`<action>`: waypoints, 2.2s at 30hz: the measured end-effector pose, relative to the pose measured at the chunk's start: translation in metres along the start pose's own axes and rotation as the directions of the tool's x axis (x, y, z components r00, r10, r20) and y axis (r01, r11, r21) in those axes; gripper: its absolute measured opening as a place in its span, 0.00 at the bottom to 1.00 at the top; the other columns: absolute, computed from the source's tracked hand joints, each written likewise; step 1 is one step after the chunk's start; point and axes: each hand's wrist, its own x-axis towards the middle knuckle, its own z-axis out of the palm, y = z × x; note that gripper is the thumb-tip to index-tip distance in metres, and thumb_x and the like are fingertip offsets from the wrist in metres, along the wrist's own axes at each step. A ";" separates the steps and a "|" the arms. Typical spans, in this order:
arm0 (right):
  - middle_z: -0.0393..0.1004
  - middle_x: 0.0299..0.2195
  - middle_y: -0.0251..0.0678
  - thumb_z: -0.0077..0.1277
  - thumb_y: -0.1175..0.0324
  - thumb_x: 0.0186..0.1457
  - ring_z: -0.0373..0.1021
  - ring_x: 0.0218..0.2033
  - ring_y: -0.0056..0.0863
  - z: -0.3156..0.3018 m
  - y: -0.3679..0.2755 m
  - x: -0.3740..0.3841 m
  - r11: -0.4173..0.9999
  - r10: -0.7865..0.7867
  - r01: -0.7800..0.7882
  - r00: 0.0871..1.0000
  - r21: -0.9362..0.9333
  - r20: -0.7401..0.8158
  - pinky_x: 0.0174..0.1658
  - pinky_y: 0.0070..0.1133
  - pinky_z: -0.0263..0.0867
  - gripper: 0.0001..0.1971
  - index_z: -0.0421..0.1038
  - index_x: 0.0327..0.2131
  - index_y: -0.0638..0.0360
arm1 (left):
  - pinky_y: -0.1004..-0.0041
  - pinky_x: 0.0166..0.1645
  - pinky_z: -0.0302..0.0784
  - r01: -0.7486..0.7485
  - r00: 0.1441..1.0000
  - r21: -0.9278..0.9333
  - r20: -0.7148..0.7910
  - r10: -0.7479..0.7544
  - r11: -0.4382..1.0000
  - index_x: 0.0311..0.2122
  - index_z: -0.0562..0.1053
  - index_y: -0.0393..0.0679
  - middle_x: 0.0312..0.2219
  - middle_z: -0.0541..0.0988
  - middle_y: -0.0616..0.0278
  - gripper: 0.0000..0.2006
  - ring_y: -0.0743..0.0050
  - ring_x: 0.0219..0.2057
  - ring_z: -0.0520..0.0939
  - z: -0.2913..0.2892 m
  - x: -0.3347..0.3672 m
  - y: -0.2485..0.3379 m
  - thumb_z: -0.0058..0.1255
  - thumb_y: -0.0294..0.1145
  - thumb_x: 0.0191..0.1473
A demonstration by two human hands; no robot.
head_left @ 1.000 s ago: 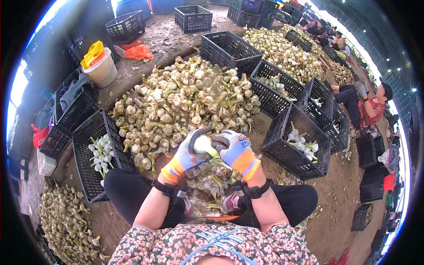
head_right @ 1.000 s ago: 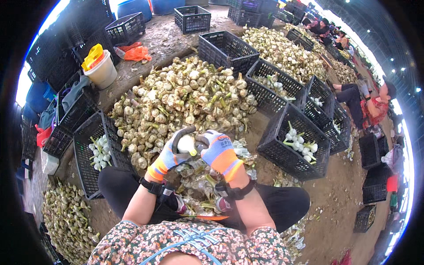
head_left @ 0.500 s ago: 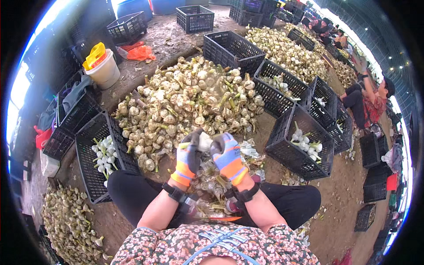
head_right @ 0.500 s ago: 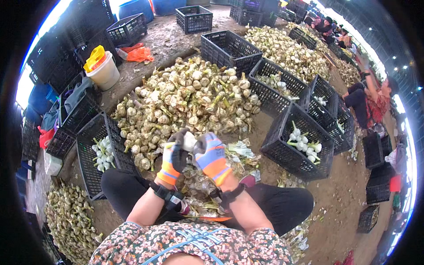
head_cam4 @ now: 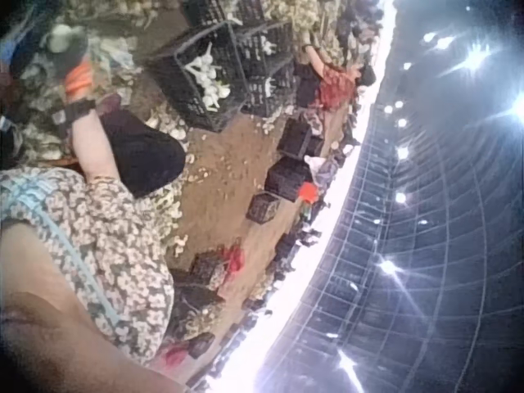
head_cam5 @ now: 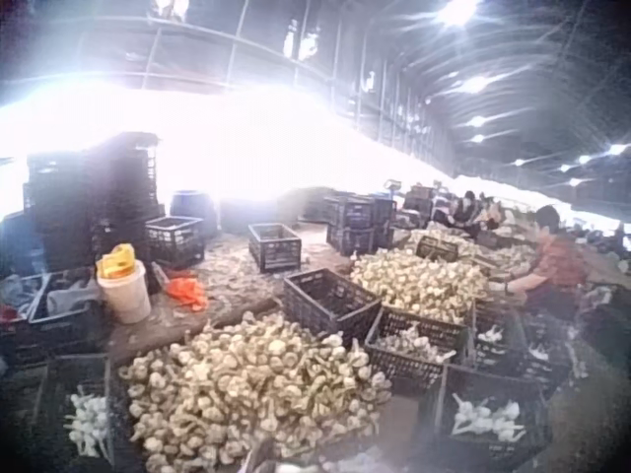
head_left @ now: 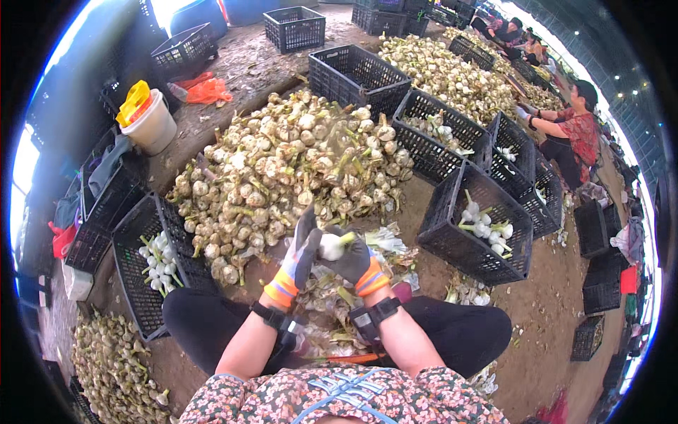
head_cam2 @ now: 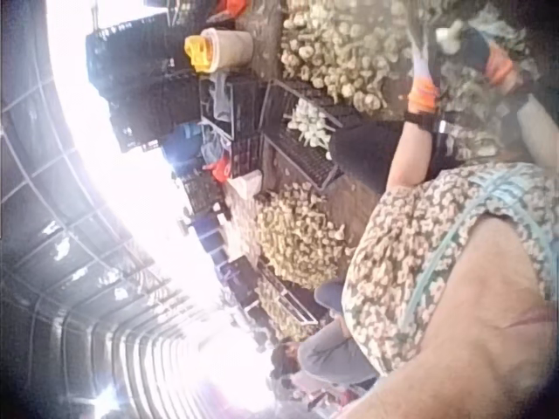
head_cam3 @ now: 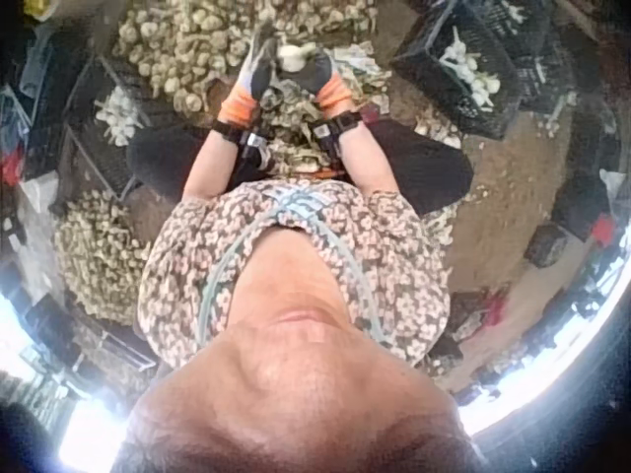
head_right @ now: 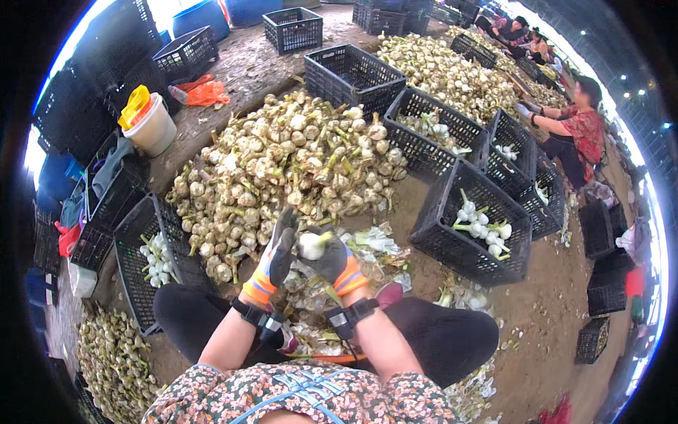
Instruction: The person peels garlic bulbs by hand, removing the outer layers and stems, and places the cleaned garlic into a plastic crate. They discard the peels onto the ground and retrieve more bulbs from a large pile to repeat the process.
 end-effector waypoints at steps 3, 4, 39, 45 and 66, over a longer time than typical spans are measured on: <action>0.73 0.43 0.33 0.55 0.60 0.50 0.70 0.43 0.31 -0.054 0.016 0.010 0.821 -0.066 0.073 0.997 0.567 -0.034 0.44 0.29 0.67 0.22 0.66 0.48 0.56 | 0.70 0.58 0.58 0.021 0.970 -0.329 -0.224 -0.099 0.944 0.61 0.55 0.49 0.55 0.62 0.61 0.29 0.70 0.53 0.65 -0.029 0.015 -0.029 0.41 0.50 0.59; 0.73 0.42 0.32 0.53 0.60 0.52 0.70 0.42 0.31 -0.095 0.031 0.012 0.341 -0.149 0.143 0.984 0.929 -0.097 0.41 0.28 0.67 0.19 0.68 0.46 0.56 | 0.69 0.57 0.58 0.048 0.954 -0.366 -0.260 -0.152 0.929 0.61 0.55 0.50 0.54 0.63 0.60 0.29 0.69 0.52 0.66 -0.019 0.020 -0.021 0.41 0.51 0.58; 0.75 0.31 0.28 0.56 0.64 0.51 0.70 0.24 0.18 -0.025 -0.089 0.047 0.910 0.206 -0.174 0.977 0.375 -0.048 0.29 0.17 0.66 0.13 0.73 0.38 0.62 | 0.71 0.50 0.73 -0.314 0.946 -0.027 -0.097 0.310 0.949 0.54 0.60 0.44 0.45 0.68 0.60 0.29 0.71 0.46 0.72 0.033 0.029 0.006 0.54 0.18 0.45; 0.75 0.34 0.34 0.59 0.68 0.49 0.72 0.29 0.21 -0.002 -0.104 0.026 0.893 0.220 -0.062 0.924 0.446 -0.311 0.27 0.18 0.69 0.17 0.69 0.41 0.63 | 0.63 0.51 0.71 -0.136 0.990 -0.628 -0.111 0.085 0.766 0.44 0.65 0.45 0.42 0.71 0.59 0.12 0.64 0.44 0.73 0.056 0.009 0.030 0.44 0.36 0.55; 0.72 0.44 0.40 0.52 0.78 0.47 0.69 0.42 0.23 -0.043 -0.073 -0.019 0.952 -0.215 0.179 0.969 -0.250 -0.122 0.44 0.17 0.65 0.22 0.64 0.48 0.69 | 0.75 0.36 0.77 -0.106 0.989 0.099 0.117 0.094 0.990 0.53 0.61 0.42 0.40 0.74 0.61 0.25 0.73 0.38 0.77 0.053 -0.021 0.062 0.52 0.38 0.53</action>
